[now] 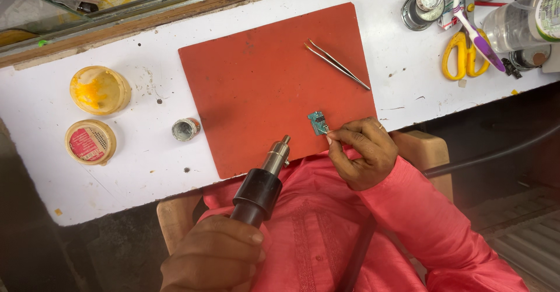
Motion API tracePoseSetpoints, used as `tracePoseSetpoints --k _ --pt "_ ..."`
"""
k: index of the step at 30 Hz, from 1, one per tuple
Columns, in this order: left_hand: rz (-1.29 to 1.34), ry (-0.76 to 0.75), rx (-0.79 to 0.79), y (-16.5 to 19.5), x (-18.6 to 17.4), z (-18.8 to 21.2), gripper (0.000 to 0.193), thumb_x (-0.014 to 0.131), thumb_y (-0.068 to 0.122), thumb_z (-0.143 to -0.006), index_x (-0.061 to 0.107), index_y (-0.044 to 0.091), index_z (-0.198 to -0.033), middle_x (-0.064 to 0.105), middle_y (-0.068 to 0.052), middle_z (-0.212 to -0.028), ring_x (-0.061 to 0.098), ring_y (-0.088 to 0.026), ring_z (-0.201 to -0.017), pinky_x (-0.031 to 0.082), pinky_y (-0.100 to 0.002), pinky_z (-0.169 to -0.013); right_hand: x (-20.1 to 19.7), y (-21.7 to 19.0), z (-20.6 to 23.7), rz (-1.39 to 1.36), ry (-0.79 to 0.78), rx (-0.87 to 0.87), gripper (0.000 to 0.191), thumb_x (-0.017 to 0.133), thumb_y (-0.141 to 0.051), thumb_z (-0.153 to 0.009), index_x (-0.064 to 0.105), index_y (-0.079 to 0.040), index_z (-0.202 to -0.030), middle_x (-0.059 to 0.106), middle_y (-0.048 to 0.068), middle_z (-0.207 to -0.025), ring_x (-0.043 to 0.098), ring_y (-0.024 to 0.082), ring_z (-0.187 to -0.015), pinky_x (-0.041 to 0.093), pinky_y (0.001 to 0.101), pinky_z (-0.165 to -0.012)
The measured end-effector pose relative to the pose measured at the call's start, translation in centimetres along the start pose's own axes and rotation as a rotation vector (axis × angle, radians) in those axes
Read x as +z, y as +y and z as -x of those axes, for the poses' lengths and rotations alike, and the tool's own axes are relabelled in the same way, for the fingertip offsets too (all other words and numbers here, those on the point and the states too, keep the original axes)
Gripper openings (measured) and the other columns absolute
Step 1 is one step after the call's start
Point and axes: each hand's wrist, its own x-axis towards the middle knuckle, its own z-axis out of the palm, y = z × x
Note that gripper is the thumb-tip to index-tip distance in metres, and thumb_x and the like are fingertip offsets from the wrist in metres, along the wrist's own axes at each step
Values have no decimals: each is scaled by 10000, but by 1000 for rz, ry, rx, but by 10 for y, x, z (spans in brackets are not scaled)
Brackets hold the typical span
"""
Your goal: The person holds a small circuit board on a red mat, steadies it with tweezers, and directs a hot air gun at the board to rework its components. They reposition the board and continue heating, then set the board down and handle it by hand at the end.
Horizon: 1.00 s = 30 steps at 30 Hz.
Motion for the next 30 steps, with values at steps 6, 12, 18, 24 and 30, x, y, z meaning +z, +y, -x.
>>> tracePoseSetpoints --k 6,12,18,24,30 --pt "-31 -12 -36 3 0 1 367 859 -73 -640 528 84 -669 671 -44 -732 770 -240 -727 681 -421 -716 -2 -1 -1 -4 -32 5 201 760 108 -795 733 2 -964 652 79 -871 594 141 -725 486 251 -628" --pt "-52 -34 -73 4 -2 1 309 844 -38 -621 561 76 -667 680 -51 -723 770 -244 -725 671 -428 -714 -4 -1 -2 12 -54 -9 203 754 104 -793 732 -3 -964 655 78 -874 596 144 -730 492 257 -640" --pt "-30 -16 -26 2 -1 2 360 857 -64 -641 532 85 -670 669 -38 -720 773 -234 -728 681 -428 -724 -2 0 -2 38 -19 -34 199 758 102 -776 732 -7 -940 656 70 -847 582 146 -700 475 267 -627" --pt "-33 -16 -48 4 0 3 353 850 -56 -620 531 87 -668 667 -39 -712 771 -234 -713 680 -431 -714 -3 -1 0 22 -33 -8 195 757 103 -785 734 -1 -949 658 77 -861 589 145 -706 484 258 -622" --pt "-23 -41 -32 3 -1 1 328 840 -50 -618 544 84 -663 665 -38 -712 773 -242 -716 681 -433 -711 0 -2 0 0 -2 34 211 756 109 -797 750 -1 -977 656 78 -863 593 136 -706 481 248 -610"
